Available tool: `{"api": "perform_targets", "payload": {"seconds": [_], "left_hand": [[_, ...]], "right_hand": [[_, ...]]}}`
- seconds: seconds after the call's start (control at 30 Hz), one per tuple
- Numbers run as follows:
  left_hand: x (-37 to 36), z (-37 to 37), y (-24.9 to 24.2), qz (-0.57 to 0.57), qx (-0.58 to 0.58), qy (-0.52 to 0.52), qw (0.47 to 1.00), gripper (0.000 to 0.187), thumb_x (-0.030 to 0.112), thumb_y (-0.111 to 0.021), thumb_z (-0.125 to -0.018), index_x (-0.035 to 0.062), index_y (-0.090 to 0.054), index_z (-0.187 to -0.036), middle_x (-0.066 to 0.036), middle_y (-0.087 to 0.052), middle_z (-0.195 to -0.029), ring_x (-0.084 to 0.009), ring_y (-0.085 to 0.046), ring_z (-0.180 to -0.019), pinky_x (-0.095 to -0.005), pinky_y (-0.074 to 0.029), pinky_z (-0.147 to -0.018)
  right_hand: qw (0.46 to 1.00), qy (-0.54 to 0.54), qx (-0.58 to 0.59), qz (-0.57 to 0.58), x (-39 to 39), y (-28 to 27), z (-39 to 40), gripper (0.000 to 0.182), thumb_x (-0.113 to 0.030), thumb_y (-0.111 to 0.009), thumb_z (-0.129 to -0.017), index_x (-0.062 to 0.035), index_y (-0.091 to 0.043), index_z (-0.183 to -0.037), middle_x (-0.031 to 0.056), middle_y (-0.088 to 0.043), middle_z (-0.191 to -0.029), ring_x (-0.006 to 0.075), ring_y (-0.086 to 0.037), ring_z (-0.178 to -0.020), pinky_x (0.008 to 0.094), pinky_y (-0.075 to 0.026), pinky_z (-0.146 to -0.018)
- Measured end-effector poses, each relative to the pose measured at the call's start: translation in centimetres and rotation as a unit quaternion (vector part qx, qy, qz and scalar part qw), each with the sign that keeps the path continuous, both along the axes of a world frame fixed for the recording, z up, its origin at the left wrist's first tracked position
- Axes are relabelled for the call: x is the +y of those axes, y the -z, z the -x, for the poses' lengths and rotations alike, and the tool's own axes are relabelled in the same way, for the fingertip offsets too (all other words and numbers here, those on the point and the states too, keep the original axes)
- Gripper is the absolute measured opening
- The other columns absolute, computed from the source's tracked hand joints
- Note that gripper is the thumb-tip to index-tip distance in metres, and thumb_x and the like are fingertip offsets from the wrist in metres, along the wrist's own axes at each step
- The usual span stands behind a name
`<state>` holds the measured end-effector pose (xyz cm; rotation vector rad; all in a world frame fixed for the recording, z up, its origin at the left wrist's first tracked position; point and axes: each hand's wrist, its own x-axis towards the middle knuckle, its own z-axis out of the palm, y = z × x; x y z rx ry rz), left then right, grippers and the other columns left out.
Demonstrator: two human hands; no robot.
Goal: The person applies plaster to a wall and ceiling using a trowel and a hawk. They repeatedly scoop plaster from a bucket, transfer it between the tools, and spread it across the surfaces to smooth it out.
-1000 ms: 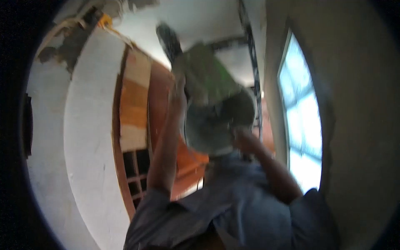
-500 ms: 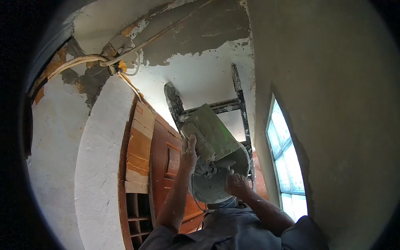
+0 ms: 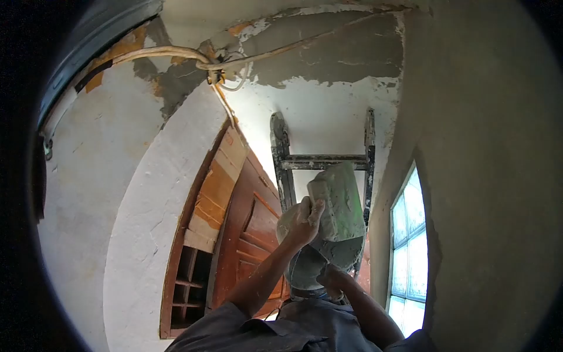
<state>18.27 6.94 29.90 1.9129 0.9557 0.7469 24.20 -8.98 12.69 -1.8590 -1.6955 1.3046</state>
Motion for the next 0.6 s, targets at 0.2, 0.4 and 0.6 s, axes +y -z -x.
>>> {"api": "perform_targets", "payload": {"seconds": [0.2, 0.4, 0.6], "left_hand": [[-0.3, 0.1, -0.6, -0.004, 0.045, -0.002, 0.999, 0.052, 0.051, -0.043, -0.098, -0.0001, -0.049, -0.104, -0.024, -0.059, -0.087, -0.0431, -0.058, -0.085, -0.0478, -0.045, -0.075], [1.9, 1.6, 2.3, -0.045, -0.01, 0.002, 0.999, 0.05, 0.05, -0.043, -0.099, 0.0003, -0.048, -0.104, -0.029, -0.061, -0.089, -0.0497, -0.058, -0.087, -0.0496, -0.045, -0.076], [5.0, 3.4, 0.6, 0.138, -0.279, 0.001, 0.95, 0.055, 0.048, -0.045, -0.099, -0.0023, -0.047, -0.122, -0.027, -0.057, -0.104, -0.0323, -0.059, -0.097, -0.0407, -0.047, -0.081]], "right_hand": [[0.927, 0.1, 0.308, 0.19, 0.7, -6.3, -0.4, 0.034, -0.034, -0.065, -0.087, -0.0031, -0.064, -0.102, 0.0078, -0.063, -0.08, 0.0167, -0.06, -0.064, 0.0324, -0.05, -0.056], [0.671, 0.158, 0.689, 0.223, 0.2, 0.0, 0.5, 0.03, -0.029, -0.057, -0.092, -0.0028, -0.056, -0.107, 0.0065, -0.058, -0.076, 0.0152, -0.055, -0.057, 0.0299, -0.045, -0.046], [0.699, 0.157, 0.676, 0.173, -0.8, -0.8, -2.0, 0.031, -0.027, -0.051, -0.092, -0.0018, -0.052, -0.11, 0.0085, -0.056, -0.076, 0.016, -0.052, -0.051, 0.0278, -0.043, -0.043]]}}
